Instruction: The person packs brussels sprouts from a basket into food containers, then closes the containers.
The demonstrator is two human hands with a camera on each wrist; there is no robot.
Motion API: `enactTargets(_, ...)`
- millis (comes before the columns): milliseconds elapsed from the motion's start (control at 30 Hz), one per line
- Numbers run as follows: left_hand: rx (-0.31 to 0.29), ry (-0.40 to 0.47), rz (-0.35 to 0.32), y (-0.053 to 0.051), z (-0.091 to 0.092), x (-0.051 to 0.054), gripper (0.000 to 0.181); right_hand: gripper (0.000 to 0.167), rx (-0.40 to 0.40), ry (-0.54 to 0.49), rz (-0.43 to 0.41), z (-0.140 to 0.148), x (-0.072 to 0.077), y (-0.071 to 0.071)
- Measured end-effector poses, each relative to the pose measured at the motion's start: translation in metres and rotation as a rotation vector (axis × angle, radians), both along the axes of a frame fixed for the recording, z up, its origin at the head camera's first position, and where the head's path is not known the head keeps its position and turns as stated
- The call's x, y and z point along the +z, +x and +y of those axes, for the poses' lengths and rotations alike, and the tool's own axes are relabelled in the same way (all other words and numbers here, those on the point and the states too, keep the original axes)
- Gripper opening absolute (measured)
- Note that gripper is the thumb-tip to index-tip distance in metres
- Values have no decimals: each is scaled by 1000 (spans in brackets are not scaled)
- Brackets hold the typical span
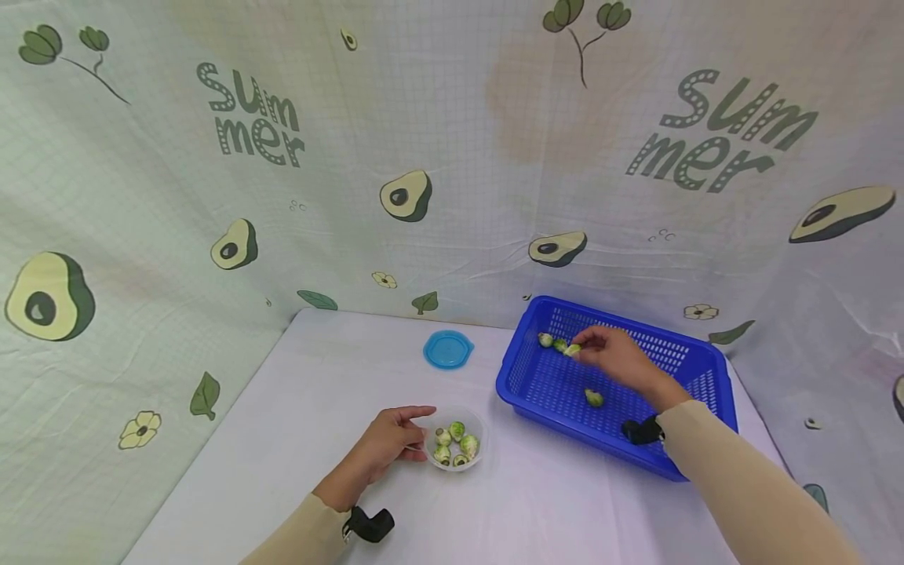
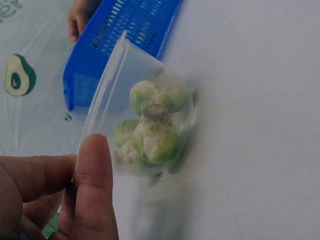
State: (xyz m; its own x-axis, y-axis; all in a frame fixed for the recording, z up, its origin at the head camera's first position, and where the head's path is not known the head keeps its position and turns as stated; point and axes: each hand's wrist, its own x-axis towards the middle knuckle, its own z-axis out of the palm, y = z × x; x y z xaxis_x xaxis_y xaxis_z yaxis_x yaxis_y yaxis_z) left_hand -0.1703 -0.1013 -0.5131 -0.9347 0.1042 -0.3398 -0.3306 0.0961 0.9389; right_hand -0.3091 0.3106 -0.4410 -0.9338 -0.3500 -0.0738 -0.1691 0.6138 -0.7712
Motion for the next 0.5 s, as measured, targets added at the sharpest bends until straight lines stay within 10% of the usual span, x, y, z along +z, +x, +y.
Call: enactTargets(500,2,-16,-7,0,2,4,49,45,-25,-8,8,0,21,11)
